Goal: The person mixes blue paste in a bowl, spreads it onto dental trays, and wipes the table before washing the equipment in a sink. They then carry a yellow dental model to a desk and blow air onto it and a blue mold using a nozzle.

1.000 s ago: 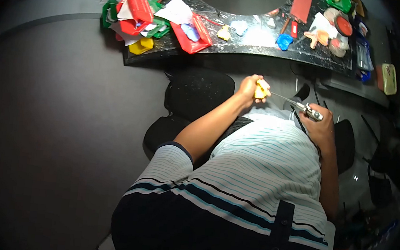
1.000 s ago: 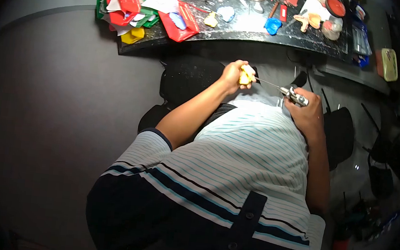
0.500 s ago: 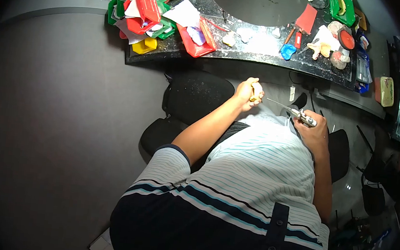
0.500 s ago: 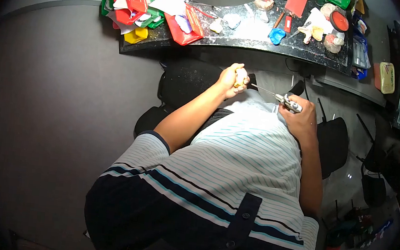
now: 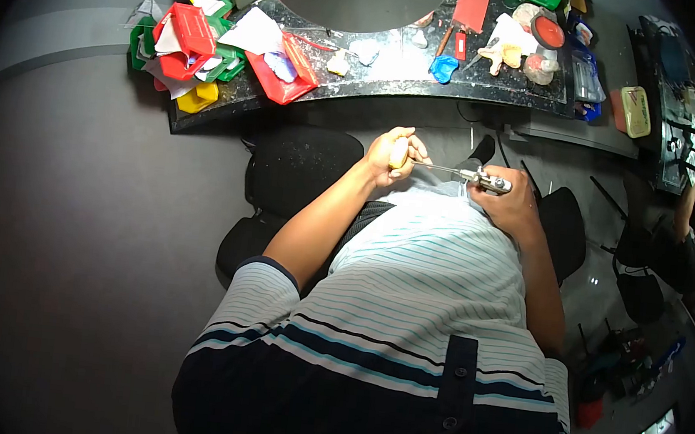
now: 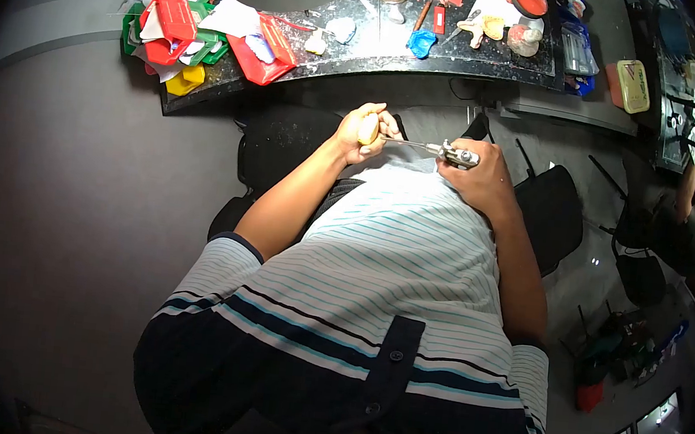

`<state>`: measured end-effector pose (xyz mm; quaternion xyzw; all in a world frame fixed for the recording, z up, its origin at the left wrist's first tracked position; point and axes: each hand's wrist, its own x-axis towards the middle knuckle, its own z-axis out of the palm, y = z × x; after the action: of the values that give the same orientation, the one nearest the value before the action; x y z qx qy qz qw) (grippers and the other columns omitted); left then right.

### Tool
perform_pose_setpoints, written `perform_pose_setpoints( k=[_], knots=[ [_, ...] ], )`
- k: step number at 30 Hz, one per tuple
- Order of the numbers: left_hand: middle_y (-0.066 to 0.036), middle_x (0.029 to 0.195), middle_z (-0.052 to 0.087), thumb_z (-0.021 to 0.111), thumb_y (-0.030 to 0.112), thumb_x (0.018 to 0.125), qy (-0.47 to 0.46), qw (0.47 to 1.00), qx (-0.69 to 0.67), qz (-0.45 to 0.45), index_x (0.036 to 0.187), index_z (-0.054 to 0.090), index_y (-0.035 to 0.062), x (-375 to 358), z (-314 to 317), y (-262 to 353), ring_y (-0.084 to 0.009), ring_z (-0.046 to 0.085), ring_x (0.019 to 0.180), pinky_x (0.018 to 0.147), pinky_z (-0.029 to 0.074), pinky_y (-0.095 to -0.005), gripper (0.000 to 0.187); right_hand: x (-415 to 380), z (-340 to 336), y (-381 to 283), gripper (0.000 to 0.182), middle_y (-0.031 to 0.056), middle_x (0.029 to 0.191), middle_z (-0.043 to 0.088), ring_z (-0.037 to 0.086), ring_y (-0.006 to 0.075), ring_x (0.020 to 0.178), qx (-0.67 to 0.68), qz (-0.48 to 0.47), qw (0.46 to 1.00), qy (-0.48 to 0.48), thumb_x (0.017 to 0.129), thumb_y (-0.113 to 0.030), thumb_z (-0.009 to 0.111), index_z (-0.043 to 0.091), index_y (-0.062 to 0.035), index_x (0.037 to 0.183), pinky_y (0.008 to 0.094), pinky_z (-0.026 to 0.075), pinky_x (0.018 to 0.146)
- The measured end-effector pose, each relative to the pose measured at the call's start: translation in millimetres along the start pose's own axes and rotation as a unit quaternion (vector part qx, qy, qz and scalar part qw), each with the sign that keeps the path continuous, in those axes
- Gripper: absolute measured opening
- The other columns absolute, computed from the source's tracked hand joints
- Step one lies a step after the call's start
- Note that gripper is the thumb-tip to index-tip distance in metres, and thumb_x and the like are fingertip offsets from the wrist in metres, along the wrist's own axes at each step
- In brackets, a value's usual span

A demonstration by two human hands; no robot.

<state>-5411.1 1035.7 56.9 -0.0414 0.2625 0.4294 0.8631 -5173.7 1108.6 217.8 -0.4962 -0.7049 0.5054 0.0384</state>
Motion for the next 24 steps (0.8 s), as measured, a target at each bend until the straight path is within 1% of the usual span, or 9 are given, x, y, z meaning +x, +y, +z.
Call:
perform_pose_setpoints(
  k=[4, 7, 9, 13, 17, 18, 20, 22, 24],
  knots=[
    [-0.028, 0.086, 0.065, 0.038, 0.035, 0.094, -0.050, 0.996, -0.070, -0.013, 0.080, 0.063, -0.0063, 6.9, -7.4, 0.4, -0.0151, 0.038, 0.027, 0.025, 0.029, -0.0235, 0.051, -1.7, 0.3, 8.2, 0.018, 0.0126, 0.059, 0.058, 0.054, 0.0148, 0.052, -0.001, 0.001, 0.999, 0.032, 0.074, -0.015, 0.069, 0.062, 0.0016, 0.074, 0.0309, 0.043, 0.053],
    [-0.029, 0.086, 0.065, 0.038, 0.035, 0.094, -0.066, 0.994, -0.070, -0.044, 0.080, 0.064, -0.0057, 11.4, -9.3, -2.8, -0.0154, 0.038, 0.027, 0.025, 0.029, -0.0239, 0.051, -2.4, -1.7, 6.7, 0.018, 0.0118, 0.059, 0.059, 0.054, 0.0135, 0.051, 0.027, -0.019, 0.999, 0.003, 0.074, -0.015, 0.069, 0.062, 0.0016, 0.074, 0.0303, 0.043, 0.052],
    [-0.030, 0.080, 0.064, 0.038, 0.036, 0.094, -0.032, 0.996, -0.067, -0.041, 0.078, 0.064, -0.0053, 14.5, -8.6, -6.7, -0.0172, 0.037, 0.026, 0.026, 0.030, -0.0248, 0.051, -2.0, 0.8, 13.0, 0.016, 0.0110, 0.059, 0.059, 0.053, 0.0116, 0.051, 0.027, 0.013, 0.998, 0.063, 0.075, -0.014, 0.069, 0.062, 0.0015, 0.074, 0.0298, 0.043, 0.052],
    [-0.030, 0.077, 0.064, 0.038, 0.035, 0.094, -0.030, 0.999, -0.025, -0.033, 0.074, 0.063, -0.0038, 16.5, 0.2, -3.6, -0.0187, 0.038, 0.026, 0.026, 0.030, -0.0253, 0.051, -4.1, -8.0, 13.2, 0.015, 0.0099, 0.059, 0.059, 0.052, 0.0094, 0.052, 0.010, -0.011, 1.000, 0.022, 0.075, -0.012, 0.069, 0.063, 0.0015, 0.074, 0.0290, 0.042, 0.051],
    [-0.028, 0.073, 0.063, 0.039, 0.037, 0.093, -0.032, 0.999, -0.022, -0.031, 0.070, 0.063, -0.0028, 21.8, 2.7, -4.0, -0.0182, 0.038, 0.026, 0.026, 0.030, -0.0259, 0.052, -3.5, -9.7, 21.9, 0.017, 0.0110, 0.058, 0.057, 0.051, 0.0105, 0.051, 0.021, 0.016, 0.997, 0.074, 0.075, -0.013, 0.069, 0.062, 0.0018, 0.073, 0.0301, 0.041, 0.051],
    [-0.028, 0.072, 0.063, 0.039, 0.037, 0.093, -0.034, 0.999, -0.031, -0.028, 0.069, 0.062, -0.0022, 22.6, 0.9, -4.6, -0.0182, 0.038, 0.026, 0.026, 0.030, -0.0260, 0.051, -5.5, -14.9, 22.3, 0.017, 0.0107, 0.059, 0.058, 0.051, 0.0112, 0.050, 0.018, 0.011, 0.999, 0.035, 0.075, -0.014, 0.069, 0.062, 0.0017, 0.073, 0.0303, 0.042, 0.051],
    [-0.028, 0.072, 0.062, 0.040, 0.036, 0.093, 0.012, 1.000, -0.009, -0.025, 0.062, 0.058, -0.0004, 22.4, 4.2, -4.4, -0.0186, 0.037, 0.026, 0.026, 0.029, -0.0262, 0.051, -6.7, -15.0, 24.0, 0.017, 0.0103, 0.059, 0.058, 0.050, 0.0114, 0.051, 0.014, 0.021, 0.999, 0.041, 0.075, -0.014, 0.069, 0.062, 0.0017, 0.073, 0.0303, 0.042, 0.051],
    [-0.028, 0.073, 0.062, 0.040, 0.036, 0.093, 0.003, 0.999, -0.022, -0.029, 0.061, 0.057, -0.0001, 22.4, 4.4, -2.6, -0.0191, 0.037, 0.026, 0.026, 0.029, -0.0261, 0.051, -7.5, -17.4, 13.5, 0.018, 0.0092, 0.058, 0.056, 0.049, 0.0122, 0.051, 0.015, 0.054, 0.997, 0.057, 0.075, -0.015, 0.069, 0.061, 0.0013, 0.071, 0.0301, 0.042, 0.052],
    [-0.028, 0.073, 0.062, 0.040, 0.036, 0.093, 0.006, 0.999, -0.032, -0.025, 0.061, 0.056, 0.0000, 25.1, 2.1, -3.0, -0.0203, 0.038, 0.027, 0.026, 0.028, -0.0260, 0.051, -7.6, -17.3, 19.2, 0.018, 0.0089, 0.057, 0.056, 0.050, 0.0120, 0.051, 0.016, 0.030, 0.999, 0.040, 0.075, -0.015, 0.069, 0.061, 0.0012, 0.071, 0.0300, 0.042, 0.052]
  ],
)
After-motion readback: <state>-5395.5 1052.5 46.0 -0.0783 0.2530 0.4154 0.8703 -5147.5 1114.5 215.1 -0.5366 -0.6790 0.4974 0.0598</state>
